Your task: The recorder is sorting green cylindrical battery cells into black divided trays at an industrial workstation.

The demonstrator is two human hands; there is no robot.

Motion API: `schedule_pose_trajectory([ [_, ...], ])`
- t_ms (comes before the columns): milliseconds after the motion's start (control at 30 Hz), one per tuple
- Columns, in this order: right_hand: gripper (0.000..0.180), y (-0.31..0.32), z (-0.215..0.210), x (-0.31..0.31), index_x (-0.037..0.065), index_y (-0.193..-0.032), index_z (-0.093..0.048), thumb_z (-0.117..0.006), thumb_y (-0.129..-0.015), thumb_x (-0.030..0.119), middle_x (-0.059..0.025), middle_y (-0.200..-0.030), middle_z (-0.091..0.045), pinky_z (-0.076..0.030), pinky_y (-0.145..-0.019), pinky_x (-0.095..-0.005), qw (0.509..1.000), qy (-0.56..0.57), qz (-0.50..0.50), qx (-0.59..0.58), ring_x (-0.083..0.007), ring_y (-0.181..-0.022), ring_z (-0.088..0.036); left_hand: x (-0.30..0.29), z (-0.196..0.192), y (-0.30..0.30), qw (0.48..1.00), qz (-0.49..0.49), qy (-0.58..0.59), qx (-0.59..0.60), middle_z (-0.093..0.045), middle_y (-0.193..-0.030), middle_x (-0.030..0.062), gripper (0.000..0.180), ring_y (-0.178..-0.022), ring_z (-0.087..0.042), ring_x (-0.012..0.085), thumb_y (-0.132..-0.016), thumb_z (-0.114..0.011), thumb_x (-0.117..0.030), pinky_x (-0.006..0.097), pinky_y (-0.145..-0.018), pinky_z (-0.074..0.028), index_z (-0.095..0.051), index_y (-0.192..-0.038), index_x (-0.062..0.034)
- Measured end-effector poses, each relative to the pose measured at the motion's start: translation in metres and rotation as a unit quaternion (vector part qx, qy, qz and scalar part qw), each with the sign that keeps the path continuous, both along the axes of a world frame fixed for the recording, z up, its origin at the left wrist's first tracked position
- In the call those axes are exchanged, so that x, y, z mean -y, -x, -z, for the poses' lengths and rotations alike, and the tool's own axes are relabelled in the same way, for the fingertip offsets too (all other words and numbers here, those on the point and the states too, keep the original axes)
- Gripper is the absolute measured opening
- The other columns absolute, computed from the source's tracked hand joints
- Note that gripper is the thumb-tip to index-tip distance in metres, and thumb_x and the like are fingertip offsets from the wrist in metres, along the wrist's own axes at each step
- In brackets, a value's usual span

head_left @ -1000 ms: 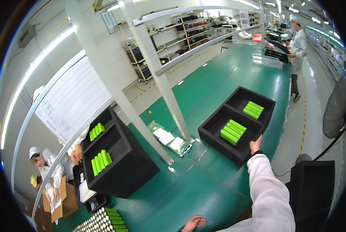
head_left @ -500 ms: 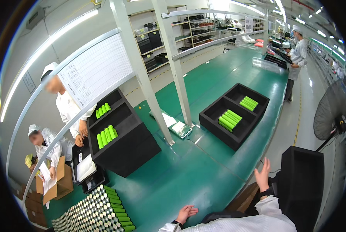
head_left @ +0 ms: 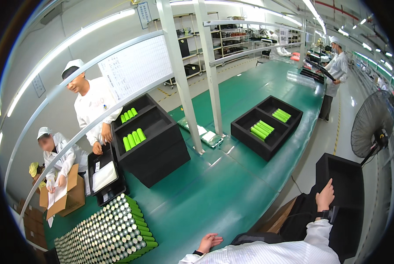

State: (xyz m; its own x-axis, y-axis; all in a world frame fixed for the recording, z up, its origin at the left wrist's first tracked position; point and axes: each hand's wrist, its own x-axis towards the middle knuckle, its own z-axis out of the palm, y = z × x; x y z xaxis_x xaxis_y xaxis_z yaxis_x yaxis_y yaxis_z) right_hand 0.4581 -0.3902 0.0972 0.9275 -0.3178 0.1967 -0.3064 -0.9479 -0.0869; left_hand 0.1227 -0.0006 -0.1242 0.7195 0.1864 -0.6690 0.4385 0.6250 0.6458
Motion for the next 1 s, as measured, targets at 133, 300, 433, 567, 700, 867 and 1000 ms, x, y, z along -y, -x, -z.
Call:
schedule_pose_trajectory([
  [133, 0.059, -0.011, 0.015, 0.033, 0.004, -0.117, -0.048, -0.080, -0.068, 0.015, -0.0174, -0.109, -0.062, -0.050, -0.085, -0.0453, 0.999, -0.013, 0.023, -0.031, -0.0351, -0.102, -0.061, -0.004, 0.003, 0.018, 1.000, 0.001, 0.003, -0.001, -0.061, -0.117, 0.0251, 0.027, -0.106, -0.064, 0.0327, -0.101, -0.033, -0.010, 0.038, -0.091, -0.053, -0.043, -0.123, 0.0018],
  [300, 0.043, -0.001, 0.012, 0.041, 0.001, -0.109, -0.055, -0.076, -0.073, 0.011, -0.0194, -0.106, -0.063, -0.049, -0.087, -0.0438, 0.991, -0.066, -0.033, 0.109, -0.0382, -0.103, -0.059, -0.011, 0.000, 0.039, 1.000, -0.010, 0.001, 0.005, -0.060, -0.117, 0.0252, 0.028, -0.105, -0.064, 0.0331, -0.099, -0.034, -0.008, 0.038, -0.091, -0.053, -0.042, -0.123, 0.0028],
  [433, 0.052, 0.005, 0.001, 0.066, -0.002, -0.122, -0.052, -0.073, -0.076, 0.011, -0.0220, -0.121, -0.057, -0.043, -0.097, -0.0416, 0.979, -0.082, -0.052, 0.181, -0.0384, -0.114, -0.053, -0.013, -0.002, 0.050, 1.000, -0.023, -0.002, 0.011, -0.060, -0.118, 0.0255, 0.028, -0.105, -0.063, 0.0338, -0.098, -0.034, -0.006, 0.038, -0.091, -0.053, -0.042, -0.123, 0.0036],
  [567, 0.052, 0.019, -0.025, 0.073, -0.004, -0.124, -0.050, -0.072, -0.078, 0.009, -0.0231, -0.125, -0.055, -0.041, -0.101, -0.0404, 0.962, -0.079, -0.082, 0.250, -0.0384, -0.118, -0.051, -0.014, -0.004, 0.052, 1.000, -0.023, 0.008, 0.017, -0.060, -0.118, 0.0253, 0.028, -0.105, -0.064, 0.0340, -0.098, -0.034, -0.006, 0.038, -0.090, -0.054, -0.042, -0.124, 0.0035],
  [700, 0.046, 0.056, -0.077, 0.045, -0.006, -0.121, -0.051, -0.069, -0.081, 0.008, -0.0237, -0.124, -0.055, -0.041, -0.100, -0.0403, 0.925, -0.078, -0.171, 0.332, -0.0392, -0.116, -0.052, -0.014, -0.009, 0.044, 1.000, 0.000, -0.006, 0.015, -0.060, -0.117, 0.0238, 0.029, -0.105, -0.063, 0.0326, -0.098, -0.038, -0.008, 0.038, -0.089, -0.054, -0.042, -0.124, 0.0031],
  [867, 0.037, 0.122, -0.155, -0.057, -0.004, -0.106, -0.054, -0.069, -0.074, 0.004, -0.0219, -0.103, -0.057, -0.045, -0.085, -0.0438, 0.856, -0.130, -0.386, 0.318, -0.0421, -0.096, -0.054, -0.021, -0.022, 0.039, 0.997, -0.045, 0.009, 0.065, -0.060, -0.116, 0.0215, 0.033, -0.104, -0.063, 0.0300, -0.097, -0.045, -0.012, 0.039, -0.088, -0.053, -0.041, -0.127, 0.0001],
  [1000, 0.030, 0.148, -0.157, -0.125, 0.003, -0.090, -0.056, -0.072, -0.066, 0.006, -0.0140, -0.086, -0.053, -0.042, -0.070, -0.0426, 0.797, -0.085, -0.566, 0.196, -0.0345, -0.081, -0.052, -0.028, -0.072, 0.050, 0.987, -0.114, -0.031, 0.109, -0.056, -0.124, 0.0193, 0.039, -0.110, -0.059, 0.0303, -0.098, -0.046, -0.016, 0.042, -0.093, -0.050, -0.037, -0.135, -0.0053],
])
